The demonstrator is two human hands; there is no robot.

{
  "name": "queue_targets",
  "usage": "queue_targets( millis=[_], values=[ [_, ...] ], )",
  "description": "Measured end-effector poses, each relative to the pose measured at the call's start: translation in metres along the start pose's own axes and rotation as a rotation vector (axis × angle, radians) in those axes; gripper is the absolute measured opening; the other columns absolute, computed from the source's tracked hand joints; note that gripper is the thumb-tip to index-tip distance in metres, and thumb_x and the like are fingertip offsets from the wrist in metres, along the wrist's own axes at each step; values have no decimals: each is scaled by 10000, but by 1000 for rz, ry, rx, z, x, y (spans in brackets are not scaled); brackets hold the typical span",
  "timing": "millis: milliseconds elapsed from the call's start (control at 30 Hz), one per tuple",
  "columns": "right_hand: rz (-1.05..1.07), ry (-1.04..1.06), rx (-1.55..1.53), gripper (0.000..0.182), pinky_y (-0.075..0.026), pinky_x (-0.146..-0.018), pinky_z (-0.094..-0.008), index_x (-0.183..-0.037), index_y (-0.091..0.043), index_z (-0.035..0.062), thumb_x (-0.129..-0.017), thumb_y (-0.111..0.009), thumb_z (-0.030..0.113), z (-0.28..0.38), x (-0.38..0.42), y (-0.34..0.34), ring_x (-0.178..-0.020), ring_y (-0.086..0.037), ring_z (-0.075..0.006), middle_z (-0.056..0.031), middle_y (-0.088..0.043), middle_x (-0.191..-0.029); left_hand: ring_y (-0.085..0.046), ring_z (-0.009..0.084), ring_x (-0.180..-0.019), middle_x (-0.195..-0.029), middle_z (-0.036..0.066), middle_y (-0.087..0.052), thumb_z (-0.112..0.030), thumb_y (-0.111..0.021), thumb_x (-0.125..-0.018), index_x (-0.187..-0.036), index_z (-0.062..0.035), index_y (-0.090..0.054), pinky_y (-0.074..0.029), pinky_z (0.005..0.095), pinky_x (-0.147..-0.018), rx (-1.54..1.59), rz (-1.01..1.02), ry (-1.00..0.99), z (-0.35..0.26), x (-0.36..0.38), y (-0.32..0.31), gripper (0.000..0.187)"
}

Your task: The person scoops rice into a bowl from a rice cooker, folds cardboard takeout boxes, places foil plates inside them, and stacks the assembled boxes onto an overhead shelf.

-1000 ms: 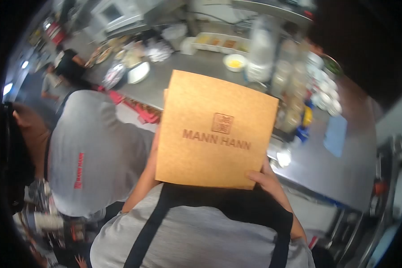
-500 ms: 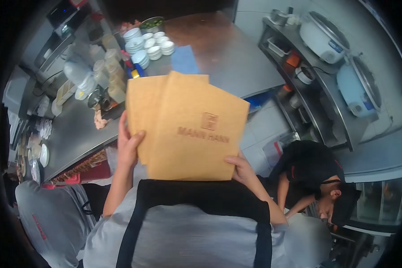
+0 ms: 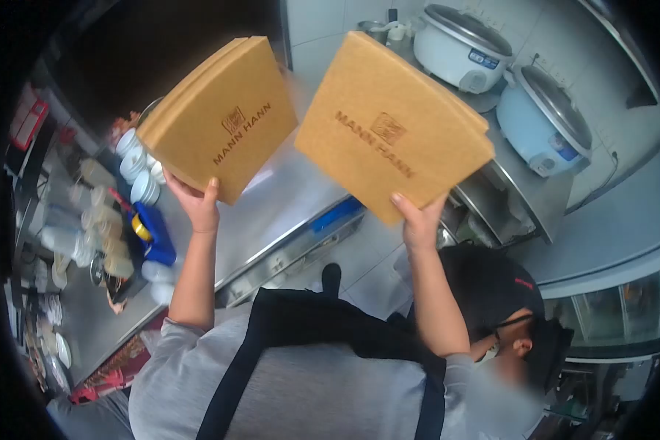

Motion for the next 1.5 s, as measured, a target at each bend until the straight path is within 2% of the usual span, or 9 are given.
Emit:
queue_targets(
  millis=[333, 567, 700, 1000, 1033, 1100, 1200, 1333, 1500],
  values=[
    [74, -53, 214, 963, -380, -1015, -391, -1361, -204, 46, -619, -814, 110, -192, -122, -4, -1194, -440, -247, -132, -406, -1265, -263, 305, -1337, -1410, 174, -243, -221, -736, -643, -1446, -38, -103, -255, 412, -1104, -431, 95, 218, 178, 21, -46, 1039],
    [234, -497, -250, 891, -383, -1026, -408, -1491, -107, 136, -747, -597, 98, -90, -249, 4, -1290, -386, -296, -166, -354, -1404, -447, 298, -1207, -1324, 183, -396, -100, -644, -734, -1410, -42, -179, -404, 404, -1001, 174, -58, 867, 186, -71, -138, 823],
    [335, -632, -285, 837, -377, -1033, -431, -1488, -140, 147, -784, -594, 159, -63, -307, 12, -1298, -382, -303, -160, -346, -1417, -500, 317, -1159, -1280, 178, -450, -140, -606, -793, -1371, -40, -233, -468, 459, -934, 515, 179, 1146, 198, -73, -242, 696],
    [454, -475, 89, 857, -307, -1076, -380, -1485, -130, 73, -839, -639, 315, -15, -509, 45, -1329, -335, -296, -173, -315, -1444, -507, 306, -1157, -1256, 154, -462, -177, -606, -820, -1353, -93, -266, -469, 480, -939, 572, 209, 933, 209, -150, -433, 638],
    [421, -432, 135, 876, -292, -1082, -376, -1487, -126, 72, -833, -649, 329, -3, -528, 50, -1339, -320, -299, -177, -305, -1454, -507, 304, -1157, -1257, 150, -460, -178, -609, -820, -1352, -96, -267, -466, 477, -945, 604, 200, 932, 211, -160, -448, 638],
    [365, 244, 554, 960, -238, -1096, -431, -1490, -122, 55, -784, -691, 369, 44, -547, 53, -1381, -254, -336, -207, -257, -1488, -508, 299, -1158, -1259, 141, -458, -179, -616, -820, -1351, -102, -269, -458, 471, -956, 672, 192, 924, 215, -181, -473, 639],
    [440, 1113, 1104, 935, -181, -1073, -577, -1488, -189, 254, -732, -719, 406, 120, -508, 37, -1403, -220, -359, -213, -255, -1494, -534, 277, -1130, -1227, 128, -523, -217, -604, -835, -1304, -70, -388, -452, 428, -965, 699, 183, 921, 195, -207, -503, 537],
    [391, 1563, 1509, 733, -172, -1042, -653, -1406, -253, 510, -787, -642, 452, 105, -522, 35, -1363, -308, -318, -87, -337, -1476, -556, 262, -1111, -1200, 132, -577, -271, -575, -864, -1267, -22, -469, -453, 392, -957, 720, 224, 867, 179, -233, -528, 485],
    [101, 1887, 1474, 655, -248, -1015, -611, -1380, -294, 532, -808, -597, 428, 124, -580, 41, -1266, -416, -269, -37, -410, -1403, -563, 261, -1103, -1198, 145, -580, -322, -543, -884, -1272, -3, -466, -448, 382, -954, 757, 368, 791, 163, -265, -558, 508]
  ],
)
Point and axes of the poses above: each hand's wrist, its own x-axis away from the middle knuckle, its own y-axis out of the back of the hand, z = x × y, the point moved 4 cm from there along -x, towards the middle knuckle
